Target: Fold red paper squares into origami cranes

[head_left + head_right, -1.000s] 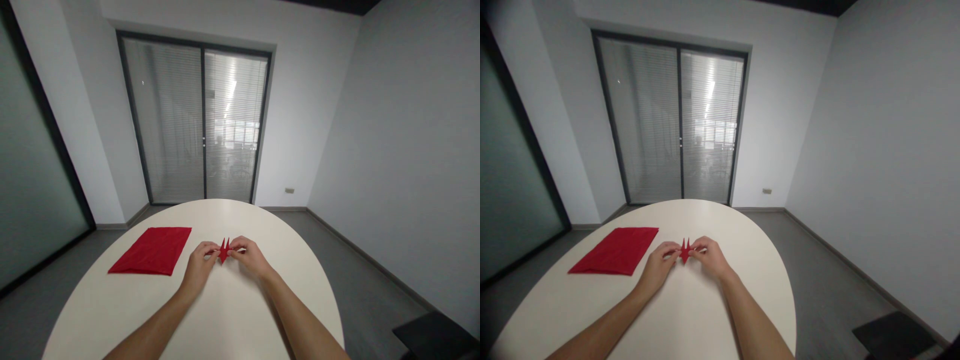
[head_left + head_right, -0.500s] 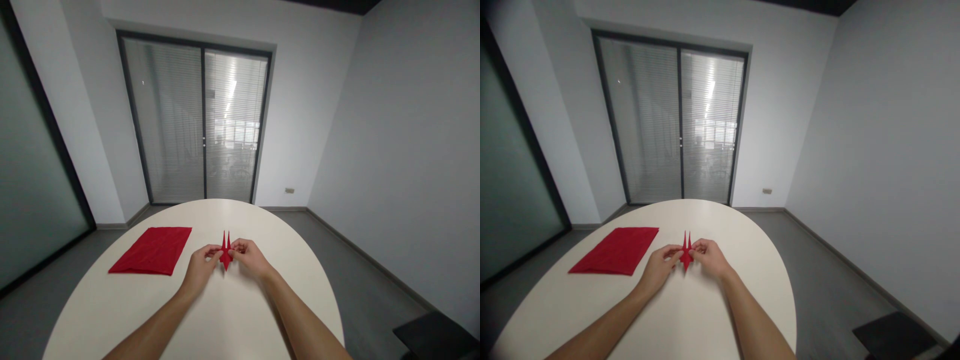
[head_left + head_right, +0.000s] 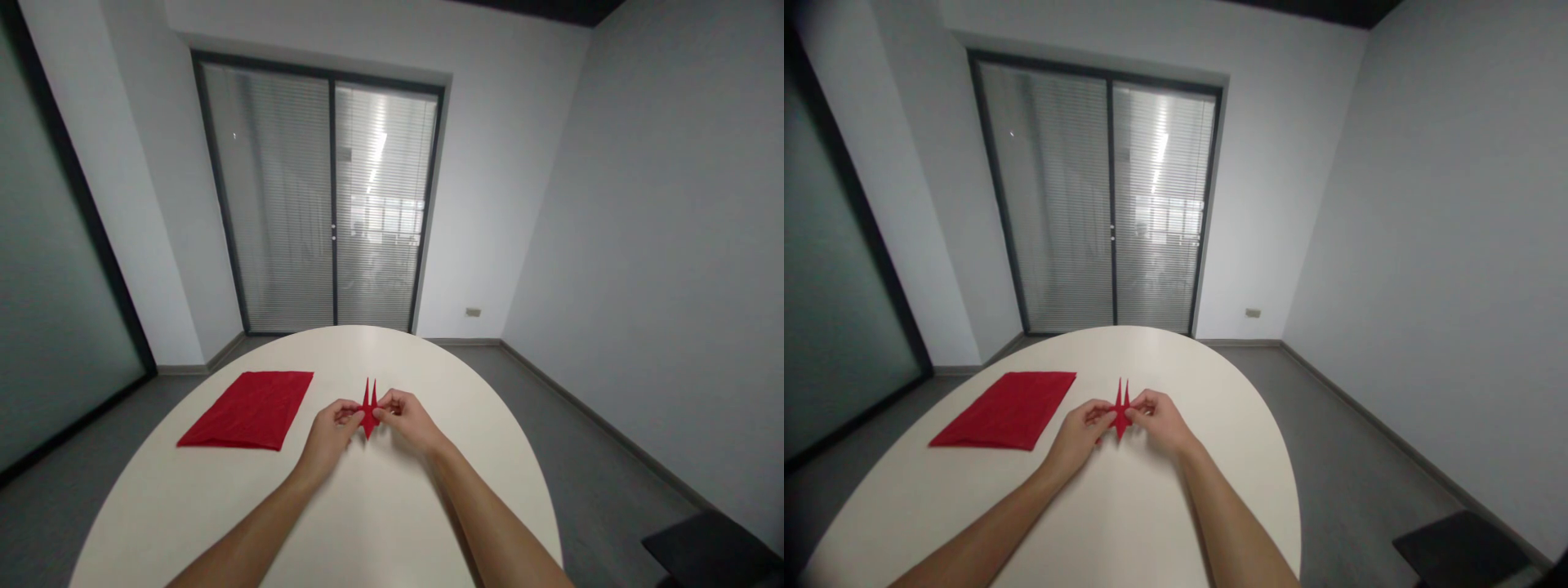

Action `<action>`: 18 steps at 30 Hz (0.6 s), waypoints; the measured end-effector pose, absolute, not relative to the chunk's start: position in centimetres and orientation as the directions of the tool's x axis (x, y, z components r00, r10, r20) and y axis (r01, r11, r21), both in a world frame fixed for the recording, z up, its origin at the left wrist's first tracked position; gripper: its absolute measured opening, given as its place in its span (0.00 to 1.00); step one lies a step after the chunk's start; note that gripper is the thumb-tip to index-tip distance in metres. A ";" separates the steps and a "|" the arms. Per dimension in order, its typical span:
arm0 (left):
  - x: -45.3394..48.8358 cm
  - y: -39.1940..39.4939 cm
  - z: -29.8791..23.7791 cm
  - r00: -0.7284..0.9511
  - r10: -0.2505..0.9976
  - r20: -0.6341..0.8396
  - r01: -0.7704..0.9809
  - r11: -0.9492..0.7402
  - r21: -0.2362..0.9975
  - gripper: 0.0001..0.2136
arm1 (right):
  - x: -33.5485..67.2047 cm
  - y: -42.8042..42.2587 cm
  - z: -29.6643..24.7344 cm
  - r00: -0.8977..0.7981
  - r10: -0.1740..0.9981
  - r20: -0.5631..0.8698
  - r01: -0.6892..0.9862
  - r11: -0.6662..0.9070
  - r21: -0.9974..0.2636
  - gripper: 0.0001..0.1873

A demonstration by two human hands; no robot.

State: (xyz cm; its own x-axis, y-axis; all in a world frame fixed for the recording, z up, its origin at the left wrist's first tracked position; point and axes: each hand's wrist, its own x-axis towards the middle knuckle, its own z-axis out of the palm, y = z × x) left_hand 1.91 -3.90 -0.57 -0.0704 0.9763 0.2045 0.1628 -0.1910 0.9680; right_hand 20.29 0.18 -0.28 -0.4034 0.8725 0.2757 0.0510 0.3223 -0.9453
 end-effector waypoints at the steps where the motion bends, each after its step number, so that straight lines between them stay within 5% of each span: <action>1: 1.9 -3.8 -0.6 -0.075 0.974 0.213 0.169 -0.198 0.965 0.17 | 20.3 0.1 -0.2 -0.411 0.869 0.277 0.050 0.324 -0.945 0.17; 7: 1.9 -3.9 -0.5 -0.060 0.958 0.281 0.208 -0.263 0.942 0.12 | 20.6 0.0 0.4 -0.352 0.846 0.402 0.005 0.431 -0.902 0.26; 12: 1.9 -4.0 -0.4 -0.051 0.952 0.302 0.231 -0.283 0.931 0.10 | 21.0 0.2 0.8 -0.281 0.850 0.446 0.046 0.476 -0.878 0.15; 18: 1.6 -4.0 -0.4 -0.052 0.944 0.326 0.273 -0.301 0.914 0.10 | 21.1 0.3 0.6 -0.272 0.872 0.408 0.129 0.453 -0.882 0.15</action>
State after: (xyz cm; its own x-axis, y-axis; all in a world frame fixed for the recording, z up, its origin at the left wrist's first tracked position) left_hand 1.58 -4.02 -0.37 -0.0521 0.9438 0.3263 0.2726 -0.3009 0.9139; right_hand 21.14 0.33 0.59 -0.2717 0.8716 0.4080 0.1293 0.4532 -0.8820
